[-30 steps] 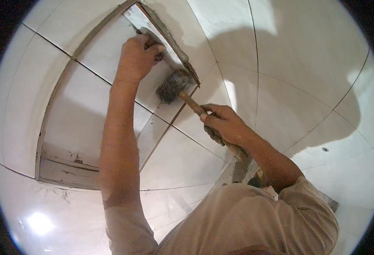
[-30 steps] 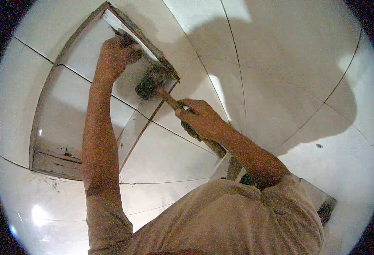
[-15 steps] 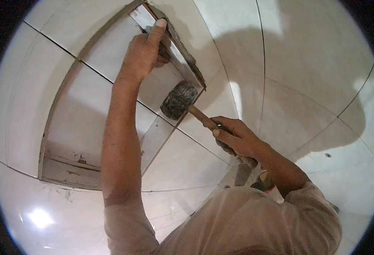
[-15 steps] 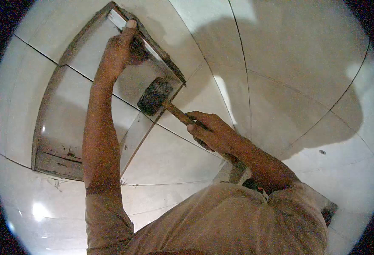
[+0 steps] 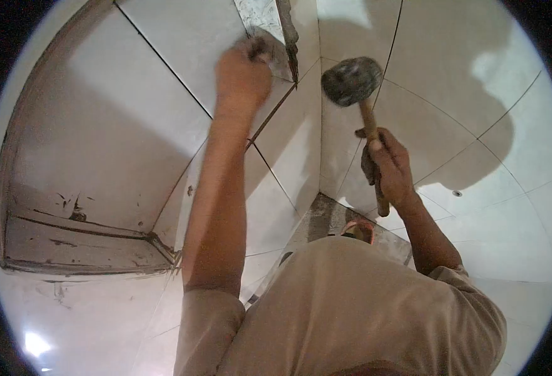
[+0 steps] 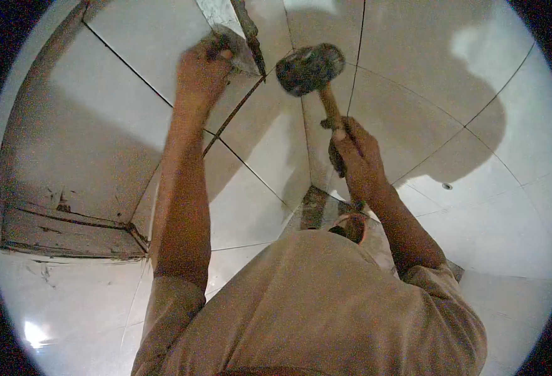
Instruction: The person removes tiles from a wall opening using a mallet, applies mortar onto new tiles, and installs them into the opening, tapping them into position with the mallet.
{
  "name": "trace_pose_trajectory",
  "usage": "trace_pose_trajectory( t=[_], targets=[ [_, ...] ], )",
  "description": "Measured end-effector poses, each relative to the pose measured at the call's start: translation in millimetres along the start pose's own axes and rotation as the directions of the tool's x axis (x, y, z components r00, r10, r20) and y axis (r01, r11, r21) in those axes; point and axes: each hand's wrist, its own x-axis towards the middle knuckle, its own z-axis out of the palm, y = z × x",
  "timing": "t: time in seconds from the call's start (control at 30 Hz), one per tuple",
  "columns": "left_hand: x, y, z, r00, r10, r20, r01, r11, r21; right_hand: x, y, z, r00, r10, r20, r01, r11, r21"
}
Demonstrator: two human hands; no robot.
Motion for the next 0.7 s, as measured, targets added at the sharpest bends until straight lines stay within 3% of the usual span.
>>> trace_pose_trajectory(
  t=[0.1, 0.2, 0.27, 0.3, 0.37, 0.47, 0.53, 0.57, 0.63, 0.7],
  targets=[
    [-18.5, 9.1, 16.4, 0.992, -0.129, -0.007, 0.126, 0.972, -0.198, 0.0, -27.6, 2.5, 0.998, 0.017, -0.060, -0.017, 1.000, -0.007],
    [-40.6, 30.5, 30.1, 0.975, -0.219, -0.018, 0.207, 0.943, -0.261, -2.3, -39.0, 13.2, 0.993, -0.037, -0.116, 0.033, 0.999, -0.031],
    [-52.1, 22.7, 54.3, 0.994, -0.106, 0.009, 0.105, 0.966, -0.238, -4.8, -42.5, 18.3, 0.994, -0.038, -0.104, 0.032, 0.998, -0.055],
    [-57.7, 24.9, 65.0, 0.996, -0.085, -0.020, 0.078, 0.967, -0.243, -4.0, -47.2, 21.9, 0.994, -0.032, -0.100, 0.024, 0.997, -0.074],
    [-63.7, 34.2, 80.9, 0.969, -0.018, -0.245, -0.027, 0.984, -0.178, -1.9, -60.6, 29.6, 0.994, -0.080, -0.076, 0.070, 0.990, -0.121],
    [-53.9, 36.1, 76.7, 0.968, 0.022, -0.250, -0.071, 0.979, -0.191, 1.4, -83.8, 44.9, 0.995, -0.070, -0.066, 0.057, 0.983, -0.172],
    [-43.5, 35.6, 67.2, 0.971, 0.011, -0.238, -0.078, 0.959, -0.271, 7.2, -96.4, 57.6, 0.995, -0.104, -0.009, 0.103, 0.992, -0.072],
    [-39.0, 36.4, 62.3, 0.956, -0.087, -0.281, -0.008, 0.947, -0.321, 16.7, -94.5, 62.0, 0.994, -0.109, -0.008, 0.108, 0.991, -0.083],
    [-31.1, 30.6, 66.6, 0.916, -0.197, -0.350, 0.038, 0.910, -0.413, 40.1, -86.3, 66.2, 0.922, -0.366, -0.126, 0.340, 0.921, -0.190],
    [-32.4, 29.9, 68.8, 0.895, -0.155, -0.419, -0.013, 0.928, -0.373, 46.0, -98.3, 67.2, 0.943, -0.309, -0.126, 0.294, 0.948, -0.123]
  ],
)
